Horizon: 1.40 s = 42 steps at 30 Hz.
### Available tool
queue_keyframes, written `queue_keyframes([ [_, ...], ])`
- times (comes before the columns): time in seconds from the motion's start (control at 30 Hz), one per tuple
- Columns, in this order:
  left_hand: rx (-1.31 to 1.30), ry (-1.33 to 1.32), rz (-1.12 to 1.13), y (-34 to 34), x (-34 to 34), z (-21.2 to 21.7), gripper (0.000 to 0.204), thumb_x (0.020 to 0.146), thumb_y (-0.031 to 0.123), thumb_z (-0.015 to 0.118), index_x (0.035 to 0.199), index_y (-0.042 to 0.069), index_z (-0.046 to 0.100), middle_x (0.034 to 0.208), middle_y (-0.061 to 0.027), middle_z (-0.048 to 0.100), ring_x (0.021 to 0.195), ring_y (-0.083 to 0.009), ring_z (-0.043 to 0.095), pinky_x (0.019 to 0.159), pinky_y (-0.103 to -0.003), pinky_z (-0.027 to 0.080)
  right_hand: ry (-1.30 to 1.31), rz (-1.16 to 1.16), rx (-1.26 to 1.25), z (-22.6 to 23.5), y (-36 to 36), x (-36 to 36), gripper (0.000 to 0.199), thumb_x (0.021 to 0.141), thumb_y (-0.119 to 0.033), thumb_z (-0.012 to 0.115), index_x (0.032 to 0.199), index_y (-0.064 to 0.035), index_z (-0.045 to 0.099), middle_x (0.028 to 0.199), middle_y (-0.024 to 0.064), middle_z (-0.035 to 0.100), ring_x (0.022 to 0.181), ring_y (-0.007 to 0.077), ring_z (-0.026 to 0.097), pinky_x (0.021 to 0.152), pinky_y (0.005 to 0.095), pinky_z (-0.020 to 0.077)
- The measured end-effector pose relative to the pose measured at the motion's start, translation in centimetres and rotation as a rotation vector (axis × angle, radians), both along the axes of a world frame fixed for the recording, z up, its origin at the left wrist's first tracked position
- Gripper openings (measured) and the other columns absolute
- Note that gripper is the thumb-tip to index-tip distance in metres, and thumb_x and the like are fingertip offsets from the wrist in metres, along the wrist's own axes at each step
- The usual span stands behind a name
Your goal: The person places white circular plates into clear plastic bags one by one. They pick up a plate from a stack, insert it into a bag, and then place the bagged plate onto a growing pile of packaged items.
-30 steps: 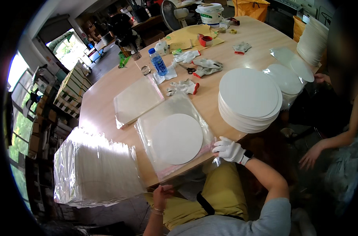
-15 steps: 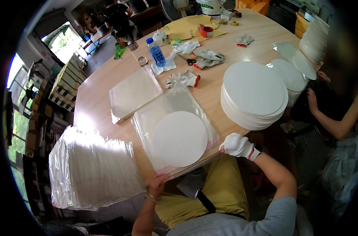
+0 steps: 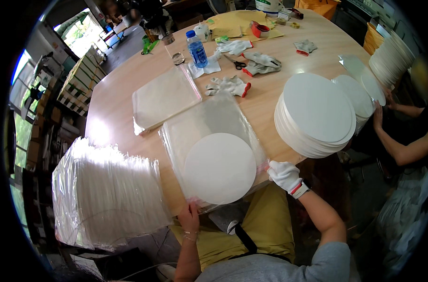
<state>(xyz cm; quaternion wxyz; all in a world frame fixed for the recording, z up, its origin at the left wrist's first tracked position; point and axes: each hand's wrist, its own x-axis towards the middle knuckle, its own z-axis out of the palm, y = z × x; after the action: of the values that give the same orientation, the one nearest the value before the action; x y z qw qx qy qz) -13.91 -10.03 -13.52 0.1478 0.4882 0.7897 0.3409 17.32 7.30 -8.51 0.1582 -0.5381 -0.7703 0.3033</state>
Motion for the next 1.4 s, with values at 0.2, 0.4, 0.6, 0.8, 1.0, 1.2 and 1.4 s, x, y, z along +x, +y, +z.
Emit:
queue_keyframes([
  [0.2, -0.096, 0.160, 0.060, 1.2, 0.1, 1.4, 0.024, 0.087, 0.028, 0.054, 0.074, 0.009, 0.062, 0.062, -0.0119, 0.059, 0.059, -0.0309, 0.060, 0.053, -0.039, 0.046, -0.282, 0.027, 0.450, -2.5, -0.1, -0.8, 0.022, 0.082, -0.027, 0.054, 0.068, -0.0100, 0.053, 0.050, 0.0098, 0.054, 0.048, 0.0296, 0.057, 0.046, 0.0444, 0.0422],
  [0.4, -0.223, 0.209, 0.069, 1.6, -0.4, 1.5, 0.025, 0.086, 0.031, 0.055, 0.075, 0.009, 0.062, 0.064, -0.0118, 0.061, 0.059, -0.0321, 0.059, 0.053, -0.041, 0.046, -0.395, -0.023, 0.410, -2.1, -0.3, -1.7, 0.022, 0.082, -0.029, 0.052, 0.071, -0.0100, 0.054, 0.051, 0.0126, 0.055, 0.046, 0.0310, 0.055, 0.045, 0.0442, 0.0418],
  [0.6, -0.165, 0.340, -0.107, 1.7, 1.0, 4.1, 0.044, 0.082, 0.034, 0.059, 0.114, 0.004, 0.053, 0.115, -0.0173, 0.054, 0.104, -0.0364, 0.051, 0.083, -0.047, 0.041, -0.414, -0.047, 0.404, -2.9, -0.4, -1.4, 0.022, 0.081, -0.031, 0.052, 0.076, -0.0098, 0.056, 0.054, 0.0134, 0.056, 0.048, 0.0333, 0.056, 0.047, 0.0470, 0.0428],
  [0.8, 0.250, 0.297, -0.207, -0.5, 3.0, 1.6, 0.051, 0.080, 0.025, 0.063, 0.122, 0.001, 0.048, 0.130, -0.0213, 0.042, 0.123, -0.0405, 0.035, 0.099, -0.052, 0.027, -0.366, -0.146, 0.281, -3.0, -0.6, -1.0, 0.023, 0.081, -0.032, 0.050, 0.078, -0.0103, 0.058, 0.061, 0.0164, 0.060, 0.055, 0.0366, 0.058, 0.055, 0.0516, 0.0434],
  [1.0, -0.001, -1.335, 0.013, -3.3, 8.8, -3.9, 0.029, 0.088, 0.026, 0.059, 0.106, 0.003, 0.055, 0.109, -0.0114, 0.059, 0.101, -0.0250, 0.056, 0.084, -0.041, 0.045, -0.358, -0.151, 0.287, -2.3, -0.8, -1.2, 0.021, 0.079, -0.029, 0.051, 0.078, -0.0093, 0.058, 0.064, 0.0152, 0.060, 0.060, 0.0360, 0.058, 0.056, 0.0495, 0.0436],
  [1.2, 0.069, -1.660, 0.217, 0.6, 9.3, -1.9, 0.025, 0.091, 0.024, 0.056, 0.105, 0.004, 0.056, 0.102, -0.0095, 0.063, 0.094, -0.0219, 0.061, 0.077, -0.038, 0.050, 0.149, 0.420, 0.536, 2.5, -3.1, -5.3, 0.011, 0.072, -0.011, 0.054, 0.080, -0.0069, 0.059, 0.075, 0.0108, 0.058, 0.075, 0.0311, 0.056, 0.069, 0.0422, 0.0444],
  [1.4, 0.371, -1.619, 0.167, -0.1, 8.3, -3.1, 0.012, 0.090, 0.014, 0.052, 0.093, 0.003, 0.055, 0.090, -0.0076, 0.063, 0.081, -0.0206, 0.063, 0.073, -0.037, 0.053, 0.128, 0.083, 0.669, -0.2, -1.6, -5.5, 0.012, 0.079, -0.010, 0.052, 0.086, -0.0052, 0.059, 0.086, 0.0125, 0.061, 0.083, 0.0323, 0.056, 0.073, 0.0411, 0.0449],
])
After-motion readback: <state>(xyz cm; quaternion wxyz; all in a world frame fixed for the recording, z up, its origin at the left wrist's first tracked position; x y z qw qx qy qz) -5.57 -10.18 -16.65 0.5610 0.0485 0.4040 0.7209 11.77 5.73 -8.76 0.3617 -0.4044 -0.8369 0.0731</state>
